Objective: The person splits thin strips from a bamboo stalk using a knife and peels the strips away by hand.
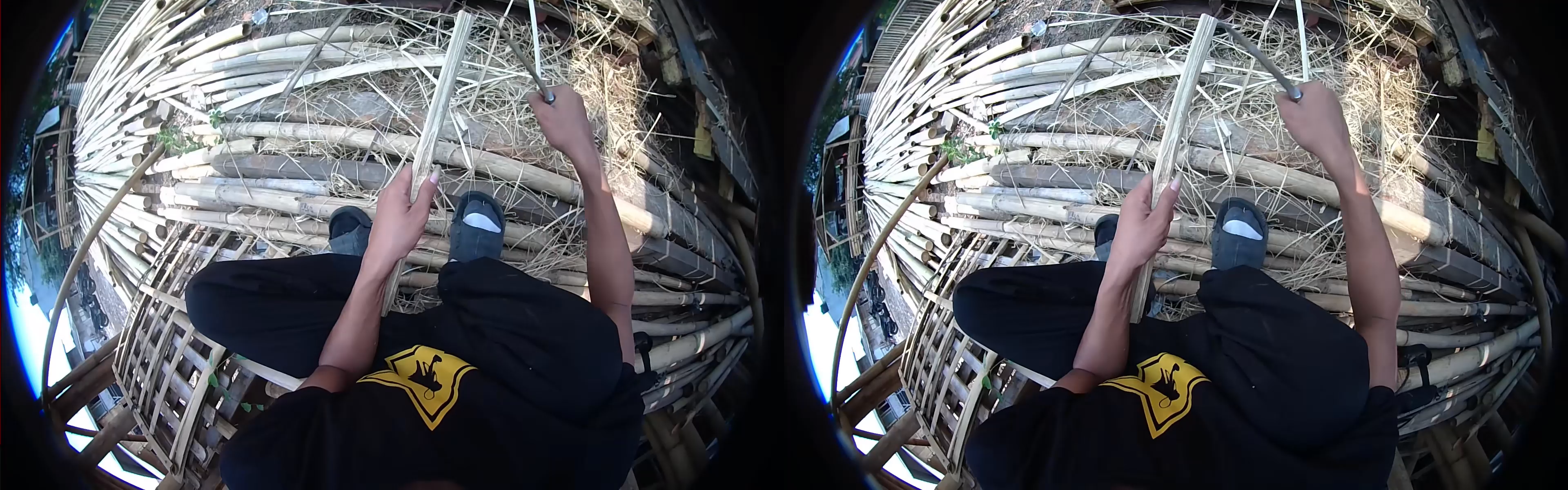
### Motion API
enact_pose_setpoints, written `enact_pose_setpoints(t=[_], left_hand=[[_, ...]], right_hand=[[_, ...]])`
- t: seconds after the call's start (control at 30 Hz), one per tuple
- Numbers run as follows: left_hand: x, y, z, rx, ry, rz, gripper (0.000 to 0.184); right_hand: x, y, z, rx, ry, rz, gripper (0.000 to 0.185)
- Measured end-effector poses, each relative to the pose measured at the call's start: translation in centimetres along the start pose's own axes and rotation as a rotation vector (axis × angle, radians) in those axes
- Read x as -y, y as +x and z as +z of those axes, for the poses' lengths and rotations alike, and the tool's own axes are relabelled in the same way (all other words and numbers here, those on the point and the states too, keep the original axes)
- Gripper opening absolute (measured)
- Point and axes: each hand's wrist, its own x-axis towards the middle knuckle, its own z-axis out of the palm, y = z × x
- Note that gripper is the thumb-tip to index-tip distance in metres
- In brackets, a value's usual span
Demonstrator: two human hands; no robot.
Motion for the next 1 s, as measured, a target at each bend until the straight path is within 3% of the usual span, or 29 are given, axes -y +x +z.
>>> enact_pose_setpoints(t=[0.03,0.1,0.2,0.3,0.33,0.4,0.5,0.6,0.67,0.73,0.77,0.83,0.9,1.0], left_hand=[[0.3,0.2,0.1,-0.046,0.058,0.086,0.019],[-0.1,0.2,0.0,-0.047,0.098,0.071,0.022],[-0.5,0.2,0.1,-0.133,0.266,0.150,0.028],[-0.1,0.1,-0.1,-0.128,0.372,0.132,0.028],[-0.3,-0.4,-0.1,-0.123,0.374,0.127,0.028],[-1.4,-0.6,0.1,-0.078,0.371,0.037,0.027],[-0.9,0.0,0.2,-0.073,0.303,0.059,0.026],[-0.3,-1.2,-0.4,-0.046,0.115,0.074,0.020],[0.7,-1.5,-1.8,-0.076,0.056,0.020,0.018],[-0.6,-1.2,-2.6,-0.078,-0.140,-0.071,0.019],[-0.7,-0.7,-2.5,-0.076,-0.149,-0.062,0.019],[-0.7,0.2,-2.0,-0.003,-0.174,-0.061,0.017],[-0.1,0.2,-1.6,0.055,-0.225,-0.099,0.014],[1.3,0.8,-1.8,0.181,-0.304,0.004,0.030]], right_hand=[[2.1,-1.8,1.6,0.076,-0.083,-0.083,0.032],[3.3,-3.2,5.7,0.263,-0.147,-0.189,0.031],[2.8,-3.3,10.2,0.291,-0.060,-0.238,0.027],[2.5,-0.6,9.6,0.314,-0.125,-0.091,0.031],[2.4,-0.1,8.8,0.218,-0.221,-0.147,0.028],[1.4,2.1,7.3,0.207,-0.233,-0.125,0.027],[0.7,3.2,6.7,0.231,-0.312,-0.081,0.029],[-4.6,8.6,4.5,-0.081,0.149,0.295,0.033],[-8.9,9.8,-1.0,-0.251,0.017,0.323,0.034],[-10.3,10.0,-3.9,-0.311,0.242,0.284,0.038],[-10.7,9.8,-3.8,-0.350,0.168,0.204,0.043],[-8.0,6.8,-3.0,-0.200,0.110,0.081,0.046],[-6.1,4.4,0.1,-0.064,0.256,-0.023,0.048],[-1.5,0.9,3.1,0.058,0.189,-0.210,0.048]])
